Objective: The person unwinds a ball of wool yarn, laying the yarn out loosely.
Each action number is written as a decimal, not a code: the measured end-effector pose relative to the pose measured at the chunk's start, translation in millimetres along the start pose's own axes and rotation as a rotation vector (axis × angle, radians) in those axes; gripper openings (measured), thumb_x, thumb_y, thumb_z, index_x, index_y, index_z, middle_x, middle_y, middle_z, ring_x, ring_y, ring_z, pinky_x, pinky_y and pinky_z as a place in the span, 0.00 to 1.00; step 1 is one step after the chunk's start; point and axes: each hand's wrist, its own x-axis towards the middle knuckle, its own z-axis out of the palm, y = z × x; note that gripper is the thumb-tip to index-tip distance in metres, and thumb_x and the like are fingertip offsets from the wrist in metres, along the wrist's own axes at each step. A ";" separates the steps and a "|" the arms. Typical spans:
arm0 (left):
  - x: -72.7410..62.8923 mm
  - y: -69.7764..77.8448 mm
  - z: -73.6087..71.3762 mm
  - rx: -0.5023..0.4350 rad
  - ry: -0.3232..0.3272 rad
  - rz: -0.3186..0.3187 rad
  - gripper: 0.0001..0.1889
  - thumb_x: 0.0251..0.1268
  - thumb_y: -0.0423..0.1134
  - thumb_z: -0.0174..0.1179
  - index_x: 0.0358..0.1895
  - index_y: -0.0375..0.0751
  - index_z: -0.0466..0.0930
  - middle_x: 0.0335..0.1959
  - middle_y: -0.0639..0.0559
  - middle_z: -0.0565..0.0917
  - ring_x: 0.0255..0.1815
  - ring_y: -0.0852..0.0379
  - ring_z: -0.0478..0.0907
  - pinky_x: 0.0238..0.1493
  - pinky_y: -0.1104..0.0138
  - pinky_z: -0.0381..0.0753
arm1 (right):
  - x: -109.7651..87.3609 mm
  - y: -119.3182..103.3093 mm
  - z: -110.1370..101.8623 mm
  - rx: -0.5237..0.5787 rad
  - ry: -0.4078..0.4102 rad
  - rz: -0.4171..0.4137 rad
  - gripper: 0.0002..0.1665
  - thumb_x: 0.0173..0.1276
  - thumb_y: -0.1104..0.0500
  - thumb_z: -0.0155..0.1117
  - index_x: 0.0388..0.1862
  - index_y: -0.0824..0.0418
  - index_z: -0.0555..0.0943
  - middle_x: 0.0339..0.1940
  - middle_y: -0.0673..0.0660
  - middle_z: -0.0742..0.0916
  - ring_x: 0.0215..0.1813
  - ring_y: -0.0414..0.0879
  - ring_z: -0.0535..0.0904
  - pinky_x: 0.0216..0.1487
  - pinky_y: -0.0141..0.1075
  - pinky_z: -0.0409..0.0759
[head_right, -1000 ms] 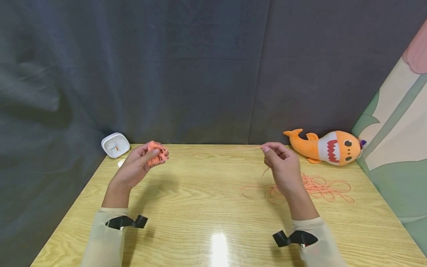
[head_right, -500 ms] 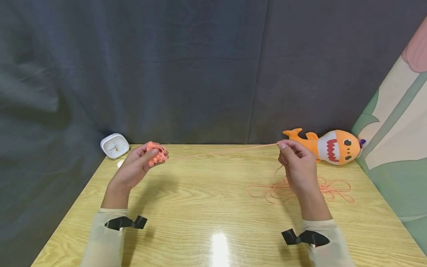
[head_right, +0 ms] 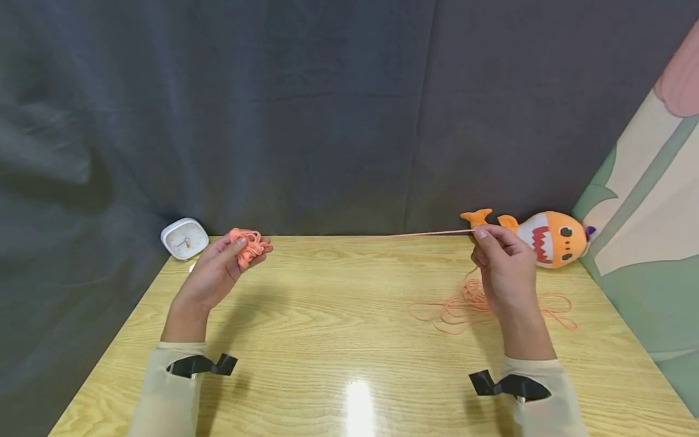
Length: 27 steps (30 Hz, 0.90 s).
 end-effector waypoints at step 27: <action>-3.3 2.1 -8.3 -0.026 0.046 0.032 0.09 0.84 0.34 0.46 0.56 0.36 0.73 0.49 0.54 0.89 0.51 0.61 0.88 0.55 0.69 0.87 | 1.2 -33.1 -25.1 0.099 0.207 -0.039 0.07 0.76 0.71 0.59 0.43 0.74 0.84 0.27 0.58 0.81 0.27 0.48 0.68 0.29 0.33 0.71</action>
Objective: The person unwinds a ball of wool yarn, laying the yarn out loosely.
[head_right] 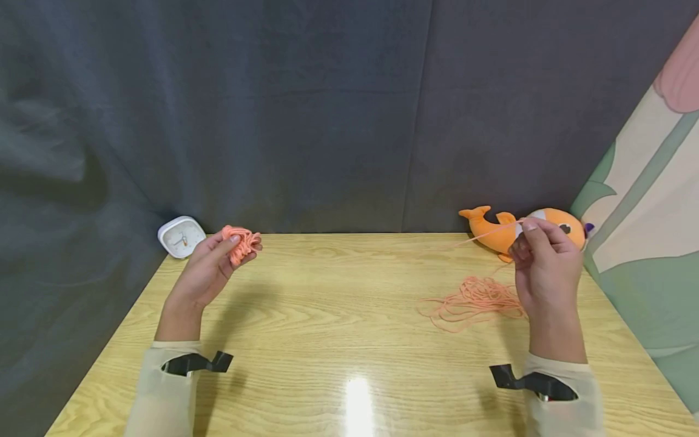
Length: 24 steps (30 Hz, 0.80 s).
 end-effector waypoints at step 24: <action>-3.5 3.0 -6.5 -0.009 -0.056 0.047 0.09 0.83 0.35 0.50 0.54 0.39 0.77 0.51 0.51 0.89 0.50 0.59 0.89 0.53 0.69 0.87 | 11.4 -40.3 -57.0 0.173 0.293 -0.149 0.06 0.81 0.66 0.54 0.48 0.69 0.77 0.24 0.55 0.69 0.26 0.44 0.56 0.28 0.33 0.47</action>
